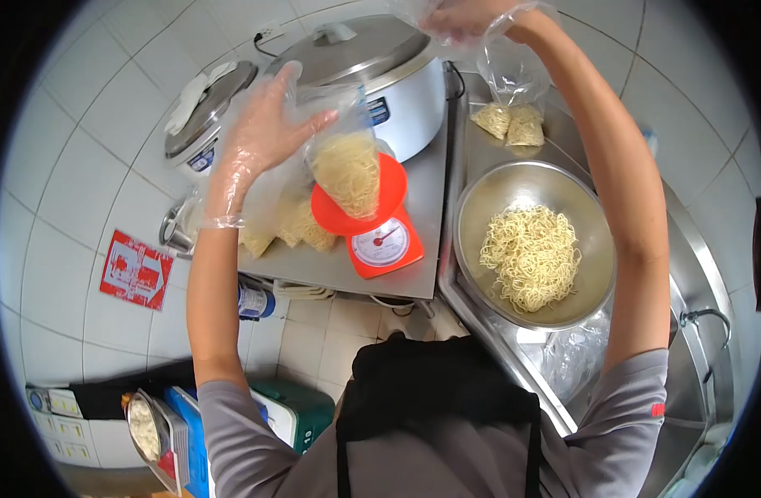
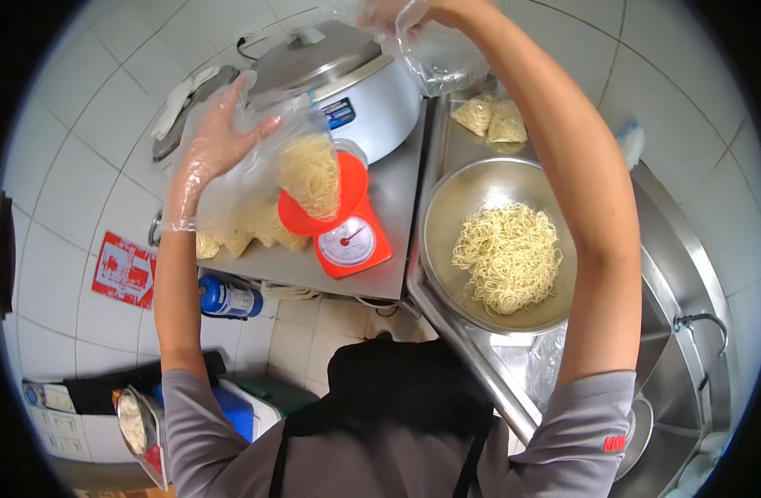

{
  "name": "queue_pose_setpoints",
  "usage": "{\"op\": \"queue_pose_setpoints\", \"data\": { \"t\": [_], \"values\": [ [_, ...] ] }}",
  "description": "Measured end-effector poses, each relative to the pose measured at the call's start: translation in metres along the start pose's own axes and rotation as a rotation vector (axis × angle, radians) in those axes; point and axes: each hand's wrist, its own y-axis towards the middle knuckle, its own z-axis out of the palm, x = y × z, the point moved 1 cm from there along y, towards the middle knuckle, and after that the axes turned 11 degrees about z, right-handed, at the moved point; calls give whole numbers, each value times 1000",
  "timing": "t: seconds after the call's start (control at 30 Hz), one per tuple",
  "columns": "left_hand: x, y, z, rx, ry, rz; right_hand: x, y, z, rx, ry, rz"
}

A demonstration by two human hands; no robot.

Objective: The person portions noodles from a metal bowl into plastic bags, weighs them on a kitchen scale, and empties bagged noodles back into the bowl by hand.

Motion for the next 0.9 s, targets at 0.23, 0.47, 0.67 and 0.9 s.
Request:
{"op": "queue_pose_setpoints", "data": {
  "t": [0.23,0.47,0.67,0.9],
  "values": [
    [10,35,47,277,-486,-89,-57,-69,19,102,639,343],
    [-48,161,74,-106,-439,122,-118,-165,20,81,632,611],
    [-94,213,198,130,-533,149,-131,-258,17,128,731,949],
    [-154,228,403,175,-466,208,-144,-333,63,284,952,1048]
  ]
}}
